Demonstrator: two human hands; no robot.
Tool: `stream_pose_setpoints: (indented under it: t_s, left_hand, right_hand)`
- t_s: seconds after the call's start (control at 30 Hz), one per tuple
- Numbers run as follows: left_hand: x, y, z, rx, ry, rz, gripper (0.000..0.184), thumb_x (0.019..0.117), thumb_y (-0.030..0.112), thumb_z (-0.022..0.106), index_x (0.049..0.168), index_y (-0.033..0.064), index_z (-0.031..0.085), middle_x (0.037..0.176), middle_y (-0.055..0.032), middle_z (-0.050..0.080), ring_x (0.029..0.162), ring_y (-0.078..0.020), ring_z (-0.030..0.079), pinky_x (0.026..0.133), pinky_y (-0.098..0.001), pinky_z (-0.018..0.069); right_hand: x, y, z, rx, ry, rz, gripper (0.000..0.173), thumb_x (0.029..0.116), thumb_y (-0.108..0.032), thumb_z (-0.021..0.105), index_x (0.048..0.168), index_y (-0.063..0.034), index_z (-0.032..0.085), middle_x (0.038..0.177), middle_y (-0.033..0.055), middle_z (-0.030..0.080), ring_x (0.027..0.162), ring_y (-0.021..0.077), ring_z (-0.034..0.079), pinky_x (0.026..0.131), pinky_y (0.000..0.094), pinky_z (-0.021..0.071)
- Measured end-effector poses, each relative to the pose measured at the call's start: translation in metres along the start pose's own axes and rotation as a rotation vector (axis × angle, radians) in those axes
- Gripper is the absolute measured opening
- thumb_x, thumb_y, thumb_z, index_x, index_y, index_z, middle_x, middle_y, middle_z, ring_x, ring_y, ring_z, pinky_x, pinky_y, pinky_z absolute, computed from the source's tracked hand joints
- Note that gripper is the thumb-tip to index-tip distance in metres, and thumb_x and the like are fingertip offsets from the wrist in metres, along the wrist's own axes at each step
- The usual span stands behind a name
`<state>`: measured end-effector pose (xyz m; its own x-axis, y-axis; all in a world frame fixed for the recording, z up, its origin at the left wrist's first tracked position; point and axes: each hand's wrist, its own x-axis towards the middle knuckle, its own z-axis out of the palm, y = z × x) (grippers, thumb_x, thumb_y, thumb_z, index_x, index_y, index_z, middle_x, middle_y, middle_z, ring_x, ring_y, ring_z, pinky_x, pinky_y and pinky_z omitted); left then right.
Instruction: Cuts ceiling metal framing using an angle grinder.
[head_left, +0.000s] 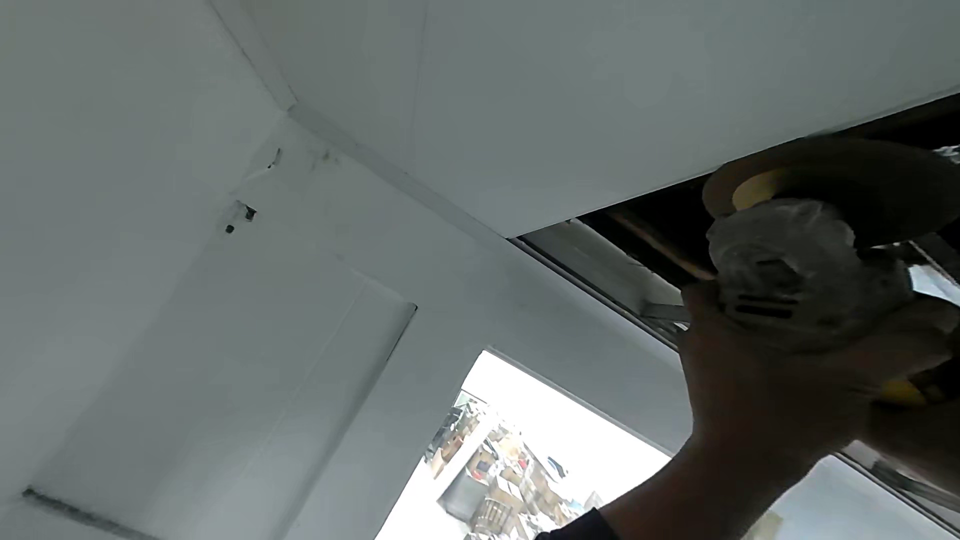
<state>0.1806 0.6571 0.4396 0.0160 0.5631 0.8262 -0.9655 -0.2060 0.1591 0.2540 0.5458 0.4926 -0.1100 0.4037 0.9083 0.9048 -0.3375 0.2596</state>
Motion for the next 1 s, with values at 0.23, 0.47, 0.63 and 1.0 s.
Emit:
stream_pose_setpoints:
  t_s: [0.23, 0.47, 0.63, 1.0]
  left_hand:
    - [-0.001, -0.004, 0.003, 0.022, 0.027, 0.01, 0.063, 0.0787, 0.03, 0.087, 0.127, 0.0101, 0.053, 0.09, -0.0057, 0.068, 0.08, -0.0132, 0.069, 0.068, -0.0341, 0.06]
    - [0.0, -0.003, 0.004, 0.057, 0.026, -0.018, 0.066, 0.0766, 0.027, 0.09, 0.128, 0.011, 0.051, 0.092, -0.0065, 0.068, 0.082, -0.0141, 0.069, 0.069, -0.0354, 0.0602]
    - [0.0, -0.002, 0.003, 0.046, 0.033, -0.011, 0.066, 0.0761, 0.029, 0.09, 0.127, 0.0105, 0.053, 0.089, -0.0062, 0.068, 0.08, -0.0138, 0.069, 0.067, -0.0345, 0.0602]
    - [-0.001, -0.009, 0.004, 0.051, 0.03, 0.052, 0.063, 0.0783, 0.029, 0.088, 0.127, 0.0099, 0.053, 0.089, -0.005, 0.068, 0.08, -0.012, 0.069, 0.068, -0.0334, 0.0599]
  right_hand:
    - [0.003, 0.013, 0.007, 0.029, 0.059, -0.08, 0.067, 0.0782, -0.037, 0.073, 0.131, 0.0017, 0.058, 0.103, 0.0211, 0.067, 0.088, 0.0306, 0.066, 0.077, 0.0552, 0.0525]
    - [0.003, 0.015, 0.008, 0.047, 0.038, -0.017, 0.068, 0.0755, -0.033, 0.077, 0.133, -0.0017, 0.056, 0.103, 0.0211, 0.067, 0.088, 0.0329, 0.065, 0.075, 0.0576, 0.0516]
    - [0.003, 0.01, 0.006, 0.051, 0.035, -0.027, 0.066, 0.0772, -0.034, 0.077, 0.132, -0.0017, 0.058, 0.099, 0.0196, 0.067, 0.084, 0.0301, 0.065, 0.073, 0.0556, 0.0514]
    - [0.001, 0.015, 0.006, 0.033, 0.04, -0.102, 0.068, 0.077, -0.032, 0.074, 0.131, 0.0067, 0.056, 0.098, 0.0228, 0.067, 0.081, 0.0325, 0.065, 0.072, 0.0555, 0.0521]
